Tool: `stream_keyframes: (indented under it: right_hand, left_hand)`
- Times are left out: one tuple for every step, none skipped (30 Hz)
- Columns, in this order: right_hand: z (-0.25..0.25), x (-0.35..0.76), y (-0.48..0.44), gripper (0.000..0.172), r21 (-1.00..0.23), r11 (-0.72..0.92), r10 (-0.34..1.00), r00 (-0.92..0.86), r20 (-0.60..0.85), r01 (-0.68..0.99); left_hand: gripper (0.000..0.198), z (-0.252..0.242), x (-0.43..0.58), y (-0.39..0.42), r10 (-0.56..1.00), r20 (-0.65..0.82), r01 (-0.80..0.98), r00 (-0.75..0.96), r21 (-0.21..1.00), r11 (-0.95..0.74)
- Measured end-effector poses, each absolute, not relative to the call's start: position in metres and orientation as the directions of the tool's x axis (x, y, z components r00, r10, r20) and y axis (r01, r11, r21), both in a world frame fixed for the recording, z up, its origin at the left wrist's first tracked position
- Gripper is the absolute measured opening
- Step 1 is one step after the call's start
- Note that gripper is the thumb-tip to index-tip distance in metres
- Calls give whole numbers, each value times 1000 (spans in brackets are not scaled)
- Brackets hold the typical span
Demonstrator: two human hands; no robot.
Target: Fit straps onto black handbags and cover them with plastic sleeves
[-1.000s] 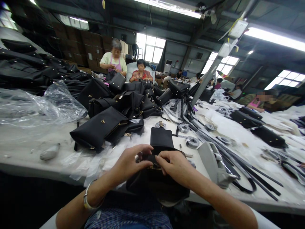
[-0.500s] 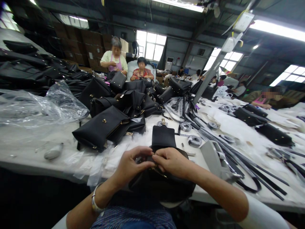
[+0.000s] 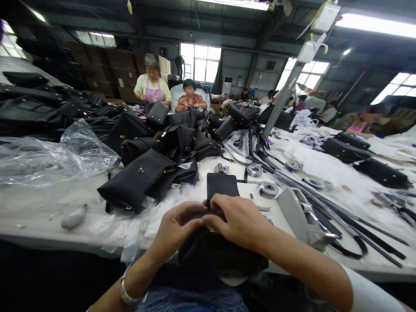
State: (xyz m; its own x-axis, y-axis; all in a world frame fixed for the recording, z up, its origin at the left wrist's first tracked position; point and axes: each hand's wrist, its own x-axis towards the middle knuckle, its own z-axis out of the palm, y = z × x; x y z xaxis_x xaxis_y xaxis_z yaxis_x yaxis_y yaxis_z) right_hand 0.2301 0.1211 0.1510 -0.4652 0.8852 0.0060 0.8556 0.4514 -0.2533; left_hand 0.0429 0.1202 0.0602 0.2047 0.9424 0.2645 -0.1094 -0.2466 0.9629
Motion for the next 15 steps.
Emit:
stream_keyframes:
  right_hand:
    - [152,230,120,37,-222,475,877,-480,34,852]
    - [153,230,118,39,-205,495,866,-498,40,845]
    - [153,230,118,38,-198,510,857,-515,33,837]
    - [153,231,118,35,-198,519,850,-526,20,832]
    - [153,231,118,30,-201,522,847,-531,10,829]
    - [152,231,119,26,-206,525,845,-535,10,826]
    - [151,232,120,24,-213,533,840,-543,16,819]
    - [150,233,122,23,-217,547,831,-555,25,809]
    - [150,235,123,22,-218,560,822,-568,29,799]
    - [150,237,124,21,-210,568,817,-576,29,795]
    - [151,239,126,19,-198,571,815,-579,24,797]
    - [151,241,127,17,-183,569,817,-577,15,801]
    - [152,242,129,14,-168,565,820,-572,6,808]
    - [153,244,130,12,-156,561,823,-568,1,813]
    - [153,245,132,11,-146,562,824,-567,3,814]
  left_hand:
    - [24,61,42,119,951,244,-124,190,967,-223]
    - [23,62,41,117,960,221,-144,170,970,-198]
    - [24,64,41,116,969,197,-170,147,971,-171]
    - [26,65,41,115,977,171,-199,128,969,-143]
    - [28,66,41,114,983,141,-230,115,967,-111]
    - [32,66,40,113,988,110,-258,108,963,-79]
    - [35,66,39,112,992,81,-277,99,960,-51]
    - [38,66,37,112,995,56,-285,86,958,-30]
    - [41,64,33,112,997,35,-283,63,959,-16]
    - [44,61,26,112,999,16,-274,29,962,-8]
    - [47,57,18,112,1000,1,-261,-17,965,-5]
    - [50,51,7,112,997,-14,-245,-72,969,-4]
    - [53,43,-6,113,991,-31,-230,-133,973,0]
    - [56,34,-19,112,978,-43,-214,-202,977,-1]
    - [59,24,-33,112,961,-58,-203,-269,979,2]
